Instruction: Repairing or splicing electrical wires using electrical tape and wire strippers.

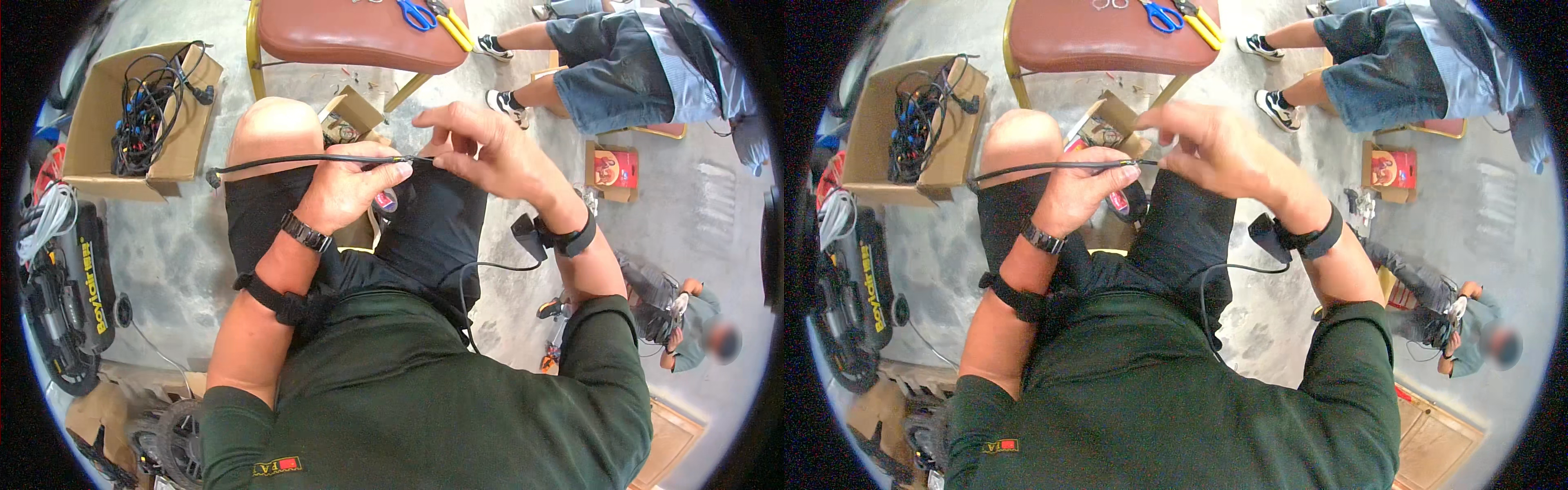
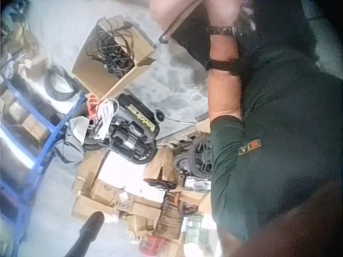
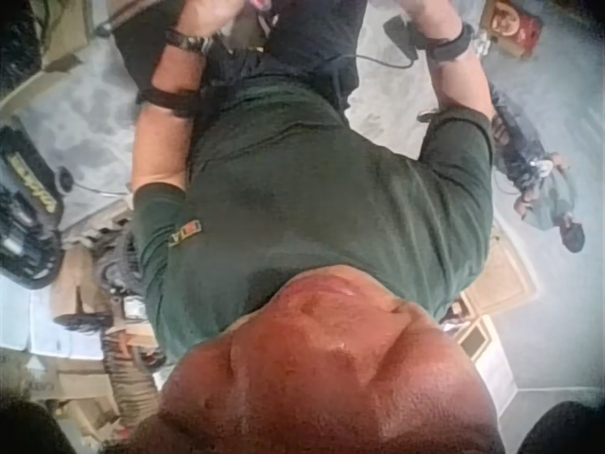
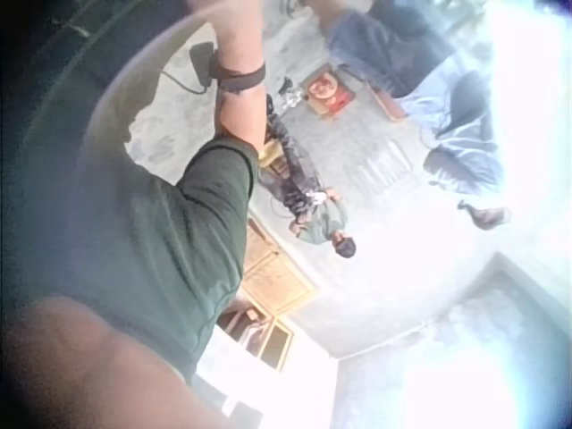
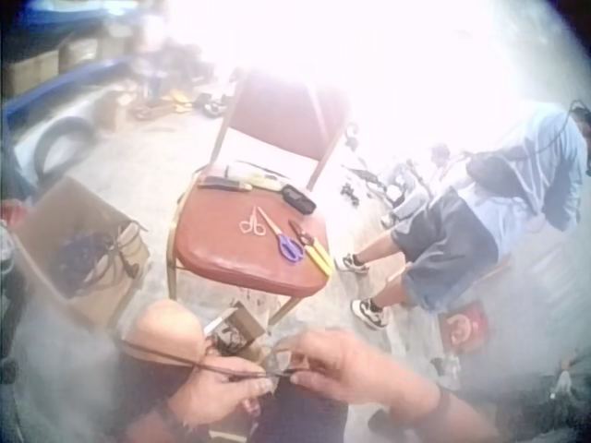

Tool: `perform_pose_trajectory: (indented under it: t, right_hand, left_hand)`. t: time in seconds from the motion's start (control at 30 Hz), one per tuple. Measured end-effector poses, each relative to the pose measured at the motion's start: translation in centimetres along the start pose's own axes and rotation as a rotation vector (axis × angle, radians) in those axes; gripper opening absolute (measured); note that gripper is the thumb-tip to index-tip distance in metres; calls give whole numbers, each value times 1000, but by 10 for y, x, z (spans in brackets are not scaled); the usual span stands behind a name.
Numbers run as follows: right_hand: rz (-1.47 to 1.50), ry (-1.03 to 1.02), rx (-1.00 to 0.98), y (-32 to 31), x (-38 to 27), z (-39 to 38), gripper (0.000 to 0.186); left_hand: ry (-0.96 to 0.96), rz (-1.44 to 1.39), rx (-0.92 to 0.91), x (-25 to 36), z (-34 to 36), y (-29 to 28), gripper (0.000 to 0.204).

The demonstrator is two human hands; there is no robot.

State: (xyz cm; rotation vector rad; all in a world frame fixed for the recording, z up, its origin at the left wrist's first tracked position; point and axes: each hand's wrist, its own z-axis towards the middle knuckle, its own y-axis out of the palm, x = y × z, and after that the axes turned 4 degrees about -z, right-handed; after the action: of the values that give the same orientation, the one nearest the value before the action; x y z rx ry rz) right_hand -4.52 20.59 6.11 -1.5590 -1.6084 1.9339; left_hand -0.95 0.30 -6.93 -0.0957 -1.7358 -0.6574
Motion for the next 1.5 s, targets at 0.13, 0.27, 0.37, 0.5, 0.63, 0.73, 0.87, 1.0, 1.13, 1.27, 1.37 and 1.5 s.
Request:
perform_pose_trajectory:
  t: [0.13, 0.27, 0.37, 0.5, 0.63, 0.73, 0.87, 1.0, 1.13, 1.27, 1.37, 1.5]
  right_hand:
    - [-369, -299, 69, 10, 5, 2, 41]
    - [-451, -427, 46, 9, 8, 9, 34]
    - [-505, -485, 24, 7, 9, 11, 28]
    - [-474, -345, -16, 8, 5, 11, 15]
    - [-74, 209, -171, 15, -15, 13, 17]
    - [42, 319, -221, 10, -8, 15, 21]
    - [20, 114, -120, -2, -6, 10, 11]
    - [-376, -325, -12, 1, -1, 10, 25]
    - [-508, -410, -8, 5, 3, 11, 29]
    - [-592, -451, 23, 8, 3, 14, 26]
    - [-606, -474, 35, 6, 2, 14, 20]
    - [-623, -497, 7, 5, -1, 11, 18]
  left_hand:
    - [50, 27, -5, -1, 2, 1, 15]
    - [-3, 28, -33, 3, 2, 0, 15]
    - [91, 102, 0, 0, 2, 0, 15]
    - [14, 24, -10, 1, 2, 1, 15]
    - [45, 31, -14, -2, 2, -1, 15]
    - [54, 17, -12, -2, 1, 0, 16]
    - [54, 16, 2, 0, 0, -1, 16]
    - [-4, 8, -4, 5, 0, 0, 18]
    - [-10, 17, -15, 6, -1, -1, 18]
    - [32, 13, 21, 5, 0, 1, 18]
    - [61, 8, 41, 5, -1, 1, 17]
    - [-9, -13, 8, 9, -1, 1, 17]
